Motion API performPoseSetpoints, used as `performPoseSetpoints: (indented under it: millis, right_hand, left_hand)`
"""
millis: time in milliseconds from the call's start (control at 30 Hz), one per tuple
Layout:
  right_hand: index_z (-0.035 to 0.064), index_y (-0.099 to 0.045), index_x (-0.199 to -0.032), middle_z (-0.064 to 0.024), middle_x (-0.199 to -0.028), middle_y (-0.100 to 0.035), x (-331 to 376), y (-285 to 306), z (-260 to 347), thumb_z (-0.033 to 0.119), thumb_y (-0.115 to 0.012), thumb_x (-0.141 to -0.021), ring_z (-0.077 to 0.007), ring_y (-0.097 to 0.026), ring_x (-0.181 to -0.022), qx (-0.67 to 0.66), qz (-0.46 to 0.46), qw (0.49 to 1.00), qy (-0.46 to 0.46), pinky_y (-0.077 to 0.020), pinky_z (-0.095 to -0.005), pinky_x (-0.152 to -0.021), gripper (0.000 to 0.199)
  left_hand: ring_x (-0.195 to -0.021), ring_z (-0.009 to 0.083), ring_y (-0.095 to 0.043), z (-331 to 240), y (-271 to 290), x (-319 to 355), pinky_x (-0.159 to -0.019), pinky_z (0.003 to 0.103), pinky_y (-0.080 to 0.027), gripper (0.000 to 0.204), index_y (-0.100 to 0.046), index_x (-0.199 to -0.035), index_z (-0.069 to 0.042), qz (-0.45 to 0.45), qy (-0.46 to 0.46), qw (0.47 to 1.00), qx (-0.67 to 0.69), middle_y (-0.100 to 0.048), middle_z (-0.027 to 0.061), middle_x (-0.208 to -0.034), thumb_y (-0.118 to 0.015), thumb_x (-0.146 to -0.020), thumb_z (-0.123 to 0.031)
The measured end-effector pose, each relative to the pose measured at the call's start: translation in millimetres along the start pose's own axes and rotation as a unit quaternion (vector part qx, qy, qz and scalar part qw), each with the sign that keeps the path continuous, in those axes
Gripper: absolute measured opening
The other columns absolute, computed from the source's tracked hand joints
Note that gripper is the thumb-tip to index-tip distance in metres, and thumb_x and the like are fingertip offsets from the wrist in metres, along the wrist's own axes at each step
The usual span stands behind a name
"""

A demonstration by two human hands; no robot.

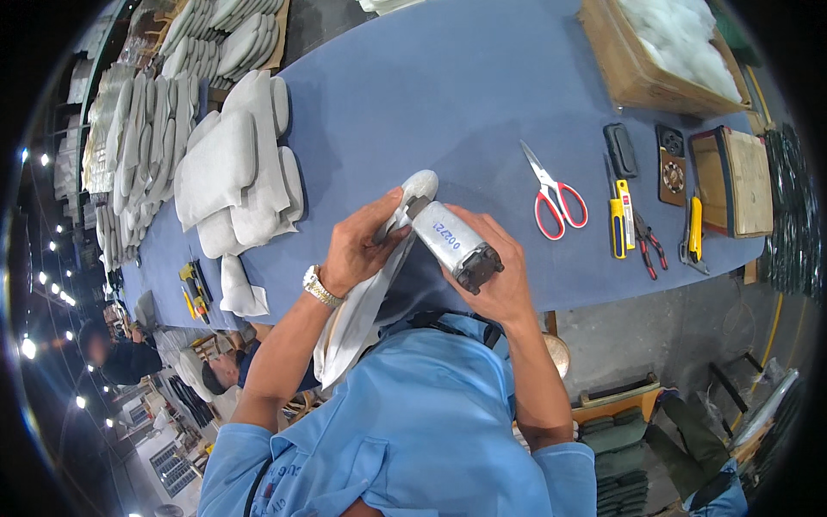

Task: The person assembles a white cushion by folding and stapling fabric edges, then trimming excess material with a utility knife and scissors. They handle the cushion repeatedly, adjusting and securing the fabric before placing it on the table.

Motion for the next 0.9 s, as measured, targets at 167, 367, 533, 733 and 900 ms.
performPoseSetpoints:
  millis: [167, 367, 533, 733, 900]
  right_hand:
    - [-0.0010, -0.065, -0.132, -0.0186, -0.124, -0.072, 1.4, -12.2, -30.0, 0.004, -0.079, -0.076, -0.0328, -0.072, -0.112, -0.032, -0.007, 0.999, -0.030, -0.0542, -0.0376, -0.098, 0.058]
    - [-0.0001, -0.063, -0.134, -0.0183, -0.123, -0.072, -1.1, -18.4, -34.7, 0.004, -0.076, -0.077, -0.0328, -0.072, -0.111, -0.032, 0.001, 0.998, -0.047, -0.0552, -0.0374, -0.096, 0.059]
    - [0.0039, -0.061, -0.136, -0.0176, -0.122, -0.072, -12.7, -16.6, -18.0, 0.005, -0.074, -0.076, -0.0367, -0.072, -0.110, -0.010, 0.045, 0.998, -0.039, -0.0557, -0.0375, -0.093, 0.061]
    - [0.0064, -0.059, -0.138, -0.0185, -0.121, -0.072, -21.9, -16.4, -7.2, 0.004, -0.072, -0.076, -0.0413, -0.070, -0.109, 0.044, 0.089, 0.992, -0.073, -0.0560, -0.0392, -0.090, 0.064]
    - [0.0066, -0.059, -0.138, -0.0189, -0.121, -0.071, -20.5, -16.5, -8.3, 0.004, -0.073, -0.075, -0.0413, -0.070, -0.107, 0.048, 0.083, 0.990, -0.104, -0.0562, -0.0413, -0.090, 0.065]
  left_hand:
    - [-0.123, 0.0360, -0.067, -0.6, 1.3, -2.5, -0.102, 0.041, -0.058, 0.053, -0.066, -0.130, -0.001, -0.006, -0.009, 1.000, -0.002, -0.069, 0.0209, -0.131, -0.085, -0.080, -0.005]
    - [-0.120, 0.0346, -0.068, 5.9, -0.6, -5.0, -0.099, 0.040, -0.059, 0.056, -0.067, -0.130, -0.002, 0.000, 0.004, 1.000, -0.006, -0.069, 0.0196, -0.131, -0.086, -0.077, -0.003]
    - [-0.120, 0.0323, -0.069, 13.9, -2.3, -4.5, -0.098, 0.036, -0.059, 0.059, -0.068, -0.132, -0.005, 0.011, 0.051, 0.998, 0.029, -0.069, 0.0176, -0.134, -0.085, -0.076, 0.001]
    - [-0.117, 0.0315, -0.071, 10.7, -5.9, -5.5, -0.096, 0.037, -0.060, 0.059, -0.069, -0.132, -0.007, 0.004, 0.031, 0.999, 0.033, -0.069, 0.0164, -0.134, -0.084, -0.076, 0.002]
    - [-0.115, 0.0342, -0.070, 13.0, -10.0, -8.0, -0.094, 0.040, -0.060, 0.056, -0.068, -0.130, -0.006, -0.006, 0.044, 0.998, 0.036, -0.070, 0.0162, -0.132, -0.085, -0.076, -0.004]
Point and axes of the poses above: each hand's wrist, its own x-axis away from the middle knuckle, its own y-axis out of the back of the hand, z = x × y, the point moved 8 cm from there along -x, towards the middle knuckle
